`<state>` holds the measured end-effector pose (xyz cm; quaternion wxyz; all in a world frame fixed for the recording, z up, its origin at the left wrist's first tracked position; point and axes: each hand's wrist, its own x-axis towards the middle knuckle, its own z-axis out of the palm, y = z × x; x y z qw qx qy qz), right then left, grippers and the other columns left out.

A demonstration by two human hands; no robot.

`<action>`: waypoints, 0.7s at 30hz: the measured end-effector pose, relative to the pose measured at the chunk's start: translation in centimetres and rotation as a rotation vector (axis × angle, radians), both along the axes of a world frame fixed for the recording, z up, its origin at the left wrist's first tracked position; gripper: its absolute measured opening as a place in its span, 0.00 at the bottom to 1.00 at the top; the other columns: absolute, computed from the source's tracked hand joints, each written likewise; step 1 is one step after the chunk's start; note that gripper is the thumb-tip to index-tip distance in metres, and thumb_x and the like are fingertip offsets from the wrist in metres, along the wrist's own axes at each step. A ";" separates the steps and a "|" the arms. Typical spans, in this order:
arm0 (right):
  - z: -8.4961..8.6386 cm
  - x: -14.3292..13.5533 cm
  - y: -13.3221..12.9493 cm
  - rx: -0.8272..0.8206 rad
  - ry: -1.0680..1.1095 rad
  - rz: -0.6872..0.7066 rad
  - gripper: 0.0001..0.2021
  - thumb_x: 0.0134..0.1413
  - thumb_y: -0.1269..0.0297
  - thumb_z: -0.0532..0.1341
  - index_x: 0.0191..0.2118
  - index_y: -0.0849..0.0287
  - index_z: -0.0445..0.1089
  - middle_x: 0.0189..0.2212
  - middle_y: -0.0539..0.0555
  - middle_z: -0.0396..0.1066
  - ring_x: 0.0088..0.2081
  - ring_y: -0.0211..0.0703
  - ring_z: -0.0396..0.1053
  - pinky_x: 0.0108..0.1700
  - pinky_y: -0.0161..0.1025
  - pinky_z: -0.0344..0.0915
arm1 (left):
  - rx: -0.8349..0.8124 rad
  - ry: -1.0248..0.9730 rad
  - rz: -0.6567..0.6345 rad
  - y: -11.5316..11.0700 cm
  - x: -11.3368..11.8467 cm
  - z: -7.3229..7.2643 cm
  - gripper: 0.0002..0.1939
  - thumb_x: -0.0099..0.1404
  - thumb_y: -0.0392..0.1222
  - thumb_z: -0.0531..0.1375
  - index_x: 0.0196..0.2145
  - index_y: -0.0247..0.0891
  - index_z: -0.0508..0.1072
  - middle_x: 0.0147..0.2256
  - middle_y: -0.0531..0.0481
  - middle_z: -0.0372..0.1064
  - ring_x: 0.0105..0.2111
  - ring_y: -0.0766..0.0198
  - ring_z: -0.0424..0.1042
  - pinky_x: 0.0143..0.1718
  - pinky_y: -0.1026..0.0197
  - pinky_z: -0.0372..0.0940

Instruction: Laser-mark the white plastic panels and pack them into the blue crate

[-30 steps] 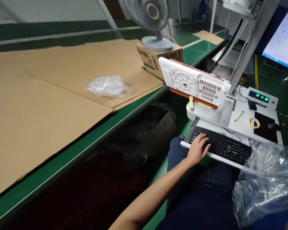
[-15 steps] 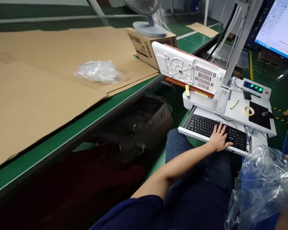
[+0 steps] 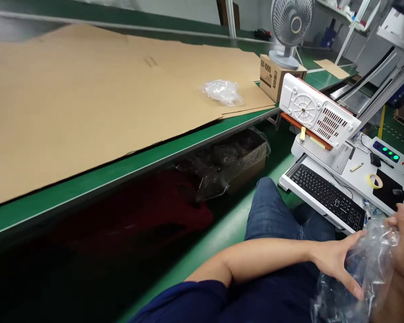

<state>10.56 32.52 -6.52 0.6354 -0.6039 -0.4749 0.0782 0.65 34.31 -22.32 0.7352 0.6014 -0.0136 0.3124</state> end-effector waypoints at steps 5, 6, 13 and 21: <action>-1.6 -2.0 0.4 0.023 -0.106 0.214 0.19 0.62 0.48 0.78 0.40 0.60 0.80 0.26 0.50 0.74 0.21 0.38 0.66 0.24 0.38 0.63 | -0.141 0.181 0.144 0.0 -1.9 -1.9 0.29 0.57 0.56 0.79 0.48 0.33 0.84 0.33 0.52 0.75 0.33 0.61 0.73 0.40 0.60 0.73; -1.8 -1.7 0.4 0.044 -0.138 0.224 0.18 0.61 0.50 0.79 0.41 0.60 0.80 0.27 0.50 0.74 0.23 0.38 0.68 0.26 0.37 0.64 | -0.166 0.210 0.209 0.4 -2.7 -2.4 0.23 0.61 0.54 0.76 0.45 0.33 0.84 0.32 0.52 0.75 0.33 0.63 0.71 0.38 0.62 0.71; -6.1 2.0 1.6 -0.192 -0.254 0.298 0.21 0.57 0.46 0.79 0.47 0.55 0.82 0.41 0.54 0.78 0.47 0.52 0.77 0.57 0.52 0.74 | -0.118 0.057 0.889 4.4 -9.4 -3.0 0.12 0.64 0.40 0.71 0.45 0.36 0.88 0.49 0.38 0.80 0.52 0.49 0.78 0.60 0.50 0.69; -13.7 -3.0 2.4 -0.598 0.340 0.822 0.58 0.54 0.46 0.83 0.81 0.44 0.50 0.74 0.62 0.64 0.71 0.64 0.69 0.73 0.60 0.68 | -0.302 -0.051 0.915 4.2 -9.3 -2.5 0.13 0.67 0.45 0.74 0.48 0.40 0.89 0.50 0.40 0.80 0.51 0.49 0.79 0.57 0.50 0.72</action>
